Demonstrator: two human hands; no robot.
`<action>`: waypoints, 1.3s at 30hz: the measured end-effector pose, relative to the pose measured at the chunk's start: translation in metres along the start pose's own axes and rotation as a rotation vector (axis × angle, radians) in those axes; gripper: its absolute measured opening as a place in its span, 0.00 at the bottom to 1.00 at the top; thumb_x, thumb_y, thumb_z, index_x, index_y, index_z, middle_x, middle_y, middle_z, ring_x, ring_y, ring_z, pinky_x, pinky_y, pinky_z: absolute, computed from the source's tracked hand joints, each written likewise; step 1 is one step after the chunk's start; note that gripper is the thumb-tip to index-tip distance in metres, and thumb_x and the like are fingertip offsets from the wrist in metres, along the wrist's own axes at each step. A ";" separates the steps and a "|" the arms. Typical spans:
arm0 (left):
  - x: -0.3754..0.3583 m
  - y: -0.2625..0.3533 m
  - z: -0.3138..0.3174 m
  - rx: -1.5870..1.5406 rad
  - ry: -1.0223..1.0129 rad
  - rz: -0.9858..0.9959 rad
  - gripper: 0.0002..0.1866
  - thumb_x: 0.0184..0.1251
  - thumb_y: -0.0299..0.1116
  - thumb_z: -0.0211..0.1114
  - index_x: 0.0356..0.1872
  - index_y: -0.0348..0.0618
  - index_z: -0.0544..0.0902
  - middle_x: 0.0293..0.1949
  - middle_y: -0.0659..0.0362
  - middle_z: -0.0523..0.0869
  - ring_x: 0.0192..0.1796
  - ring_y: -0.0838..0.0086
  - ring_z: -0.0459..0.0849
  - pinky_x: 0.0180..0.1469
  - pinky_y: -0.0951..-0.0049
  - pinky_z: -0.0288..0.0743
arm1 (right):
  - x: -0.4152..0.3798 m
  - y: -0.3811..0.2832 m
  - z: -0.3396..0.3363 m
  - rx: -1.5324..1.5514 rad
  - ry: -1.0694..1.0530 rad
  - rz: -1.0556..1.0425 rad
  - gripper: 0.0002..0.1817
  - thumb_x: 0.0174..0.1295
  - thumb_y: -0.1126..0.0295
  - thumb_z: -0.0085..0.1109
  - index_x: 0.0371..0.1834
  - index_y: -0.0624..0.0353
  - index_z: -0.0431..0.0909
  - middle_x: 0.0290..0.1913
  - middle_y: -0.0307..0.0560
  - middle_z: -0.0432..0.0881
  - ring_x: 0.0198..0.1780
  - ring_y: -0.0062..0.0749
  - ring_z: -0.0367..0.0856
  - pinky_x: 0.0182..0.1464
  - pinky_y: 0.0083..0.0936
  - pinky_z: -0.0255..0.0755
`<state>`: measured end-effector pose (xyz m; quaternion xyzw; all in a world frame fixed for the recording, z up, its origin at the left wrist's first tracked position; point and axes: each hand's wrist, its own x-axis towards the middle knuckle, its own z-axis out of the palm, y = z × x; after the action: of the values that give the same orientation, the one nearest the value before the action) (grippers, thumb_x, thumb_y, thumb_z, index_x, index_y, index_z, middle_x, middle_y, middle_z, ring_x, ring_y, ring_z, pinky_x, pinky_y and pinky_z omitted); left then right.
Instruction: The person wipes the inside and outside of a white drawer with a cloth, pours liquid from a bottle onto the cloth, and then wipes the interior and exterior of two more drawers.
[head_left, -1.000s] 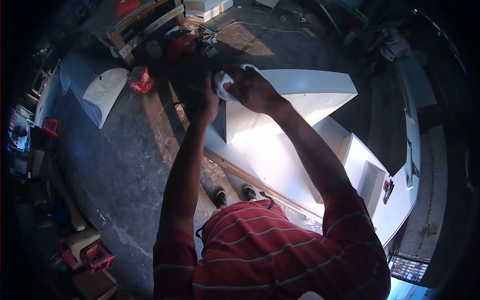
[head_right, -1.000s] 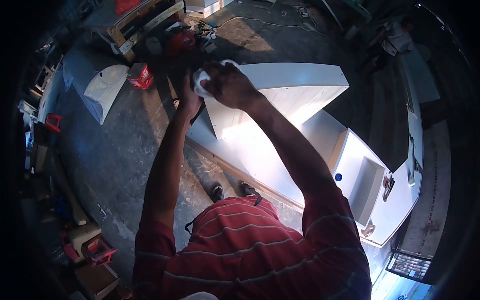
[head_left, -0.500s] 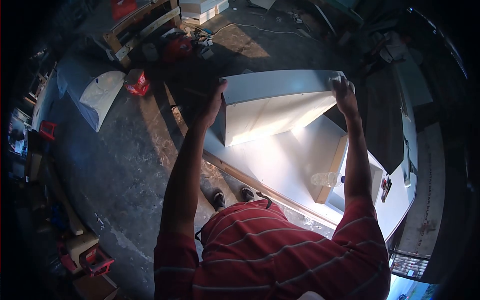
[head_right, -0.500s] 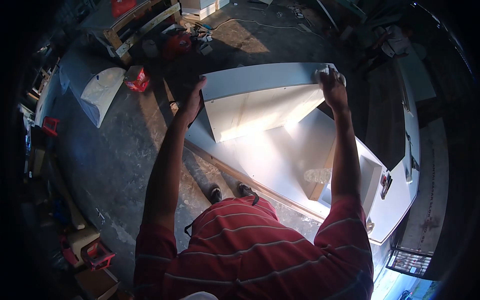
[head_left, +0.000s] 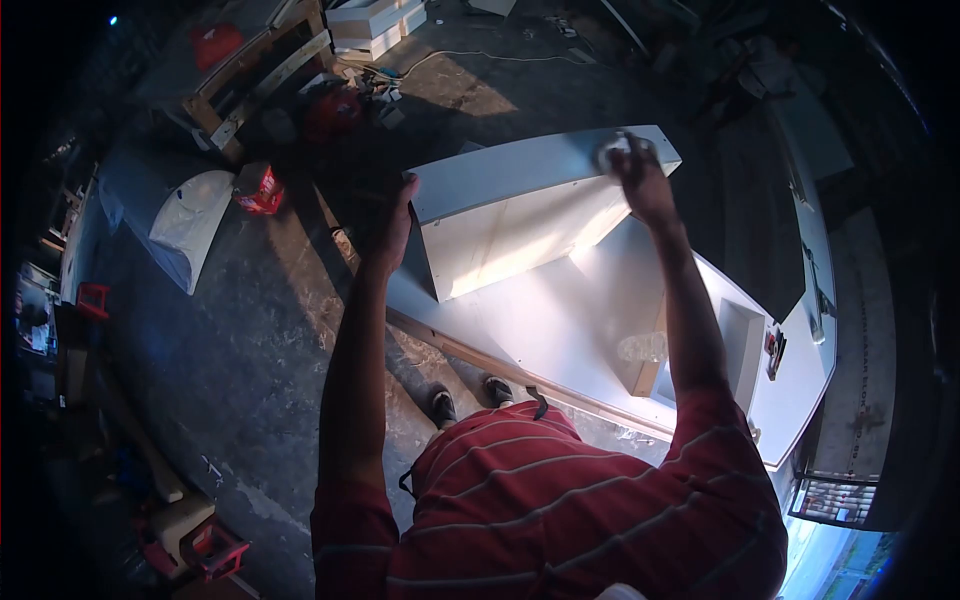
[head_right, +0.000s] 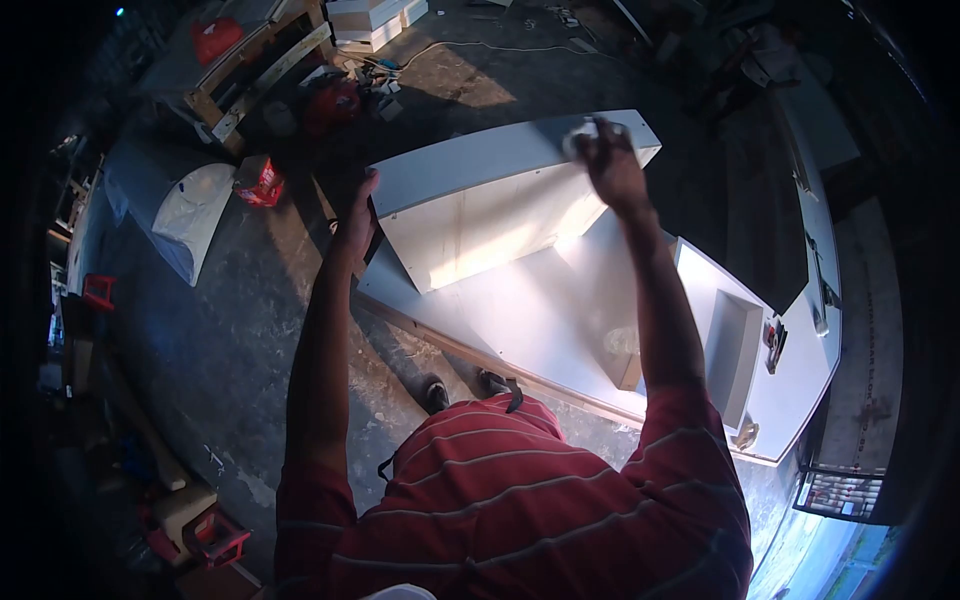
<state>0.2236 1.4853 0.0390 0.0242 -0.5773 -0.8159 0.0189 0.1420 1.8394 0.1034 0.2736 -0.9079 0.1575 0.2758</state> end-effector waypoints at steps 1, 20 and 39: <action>0.002 -0.002 -0.001 0.015 -0.002 0.011 0.30 0.66 0.55 0.51 0.58 0.40 0.69 0.57 0.56 0.72 0.61 0.72 0.67 0.66 0.71 0.51 | -0.004 0.024 -0.003 -0.240 0.043 0.127 0.11 0.65 0.65 0.46 0.44 0.57 0.74 0.53 0.59 0.74 0.41 0.54 0.79 0.42 0.45 0.76; -0.002 0.000 0.001 0.037 0.069 -0.003 0.33 0.65 0.56 0.50 0.60 0.37 0.68 0.57 0.55 0.72 0.62 0.70 0.66 0.66 0.71 0.52 | 0.022 -0.042 -0.014 0.194 -0.078 0.331 0.24 0.60 0.57 0.58 0.59 0.52 0.70 0.39 0.63 0.80 0.44 0.46 0.81 0.38 0.36 0.75; -0.001 -0.005 -0.003 0.049 0.084 -0.062 0.33 0.65 0.56 0.51 0.60 0.38 0.69 0.58 0.55 0.72 0.62 0.70 0.67 0.66 0.69 0.53 | 0.049 0.002 -0.019 0.754 0.175 0.309 0.17 0.64 0.70 0.54 0.55 0.58 0.70 0.46 0.46 0.78 0.45 0.35 0.79 0.45 0.30 0.73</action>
<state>0.2244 1.4842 0.0335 0.0769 -0.5949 -0.8000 0.0170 0.1151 1.8291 0.1472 0.2016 -0.7903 0.5409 0.2054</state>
